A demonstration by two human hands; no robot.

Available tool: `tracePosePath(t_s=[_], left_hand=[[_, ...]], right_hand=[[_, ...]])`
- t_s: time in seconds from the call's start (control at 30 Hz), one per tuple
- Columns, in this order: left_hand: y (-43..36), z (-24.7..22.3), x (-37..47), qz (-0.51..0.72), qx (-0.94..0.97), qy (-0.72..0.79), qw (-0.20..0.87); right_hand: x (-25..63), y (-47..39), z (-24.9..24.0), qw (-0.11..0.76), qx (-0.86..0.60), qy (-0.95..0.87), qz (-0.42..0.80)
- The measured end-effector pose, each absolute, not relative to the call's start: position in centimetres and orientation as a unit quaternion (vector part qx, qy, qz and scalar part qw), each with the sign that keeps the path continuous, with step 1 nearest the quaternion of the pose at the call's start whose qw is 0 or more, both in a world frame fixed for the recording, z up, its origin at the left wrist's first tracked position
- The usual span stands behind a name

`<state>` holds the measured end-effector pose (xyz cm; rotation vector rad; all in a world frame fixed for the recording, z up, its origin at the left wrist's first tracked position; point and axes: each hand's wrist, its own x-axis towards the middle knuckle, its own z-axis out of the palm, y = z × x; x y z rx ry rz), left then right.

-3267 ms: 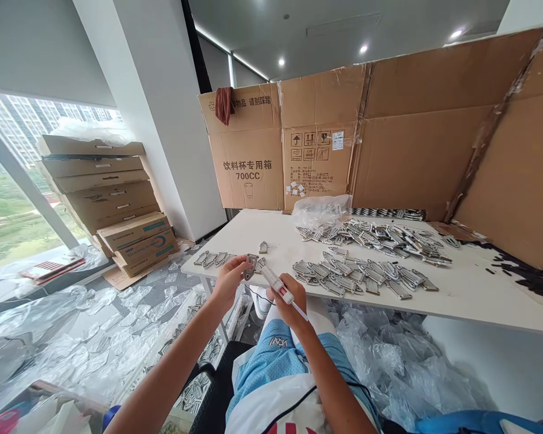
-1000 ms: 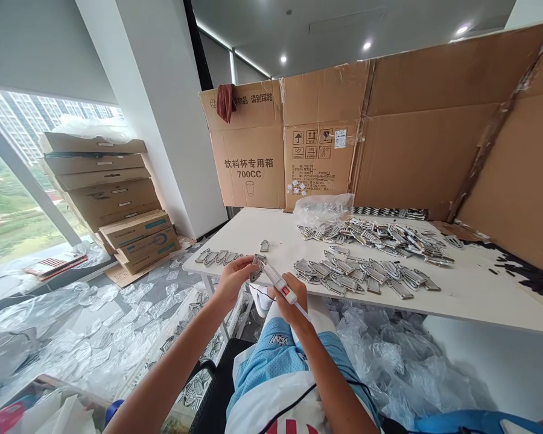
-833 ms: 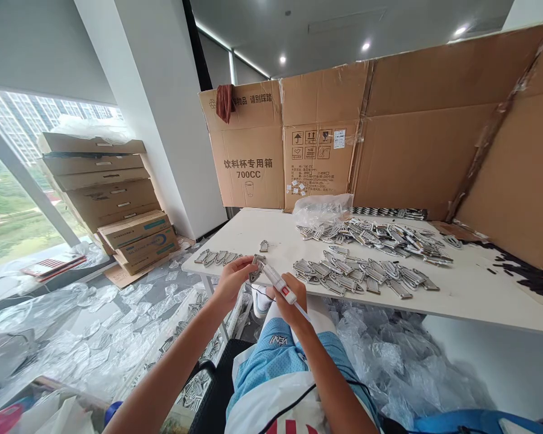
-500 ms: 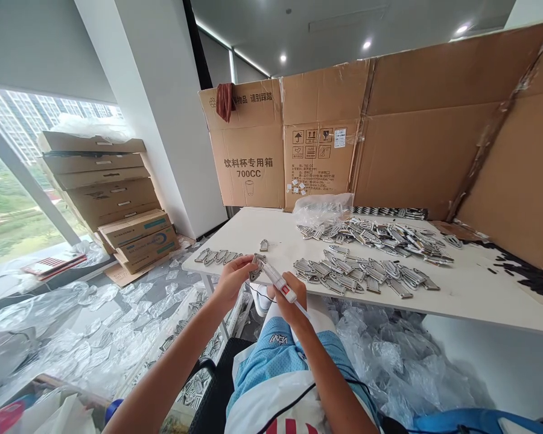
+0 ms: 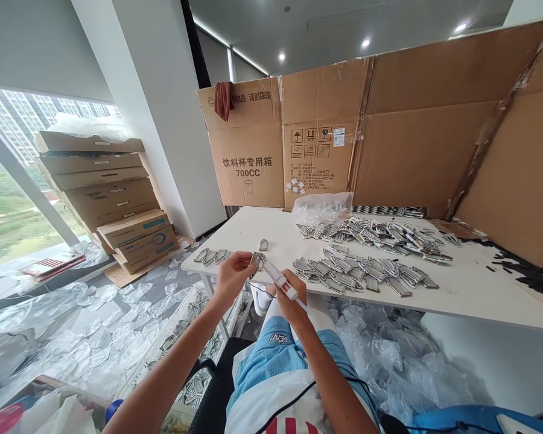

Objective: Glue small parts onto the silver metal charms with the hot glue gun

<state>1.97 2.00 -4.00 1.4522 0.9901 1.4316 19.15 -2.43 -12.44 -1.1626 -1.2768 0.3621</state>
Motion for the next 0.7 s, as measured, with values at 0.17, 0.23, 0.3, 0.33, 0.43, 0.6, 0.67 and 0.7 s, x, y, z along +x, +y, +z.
tracePosePath(t_s=[0.17,0.23,0.3,0.33,0.43,0.6,0.67,0.7], left_hand=[[2.2,-4.5,1.7,0.565,0.652,0.393,0.318],[2.4,-4.7,1.7,0.566,0.652,0.390,0.320],[2.5,-4.7,1.8,0.570,0.634,0.386,0.353],[2.5,-4.7,1.8,0.574,0.616,0.384,0.380],[2.8,-4.4,1.8,0.591,0.538,0.383,0.464],[3.1,-3.5,1.1,0.608,0.449,0.407,0.513],[3.1,-3.2,1.0,0.607,0.441,0.410,0.519],[3.0,-3.2,1.0,0.606,0.440,0.410,0.521]], right_hand=[[19.7,-2.6,-11.7,0.623,-0.491,-0.575,0.199],[19.9,-2.5,-11.6,0.614,-0.488,-0.585,0.207],[20.2,-2.4,-11.7,0.612,-0.487,-0.585,0.215],[20.3,-2.4,-11.7,0.611,-0.485,-0.586,0.221],[20.4,-2.3,-12.0,0.603,-0.477,-0.592,0.241],[20.4,-2.1,-12.6,0.617,-0.486,-0.567,0.249],[20.3,-2.0,-12.9,0.619,-0.487,-0.568,0.240],[20.3,-1.9,-13.0,0.617,-0.489,-0.569,0.238]])
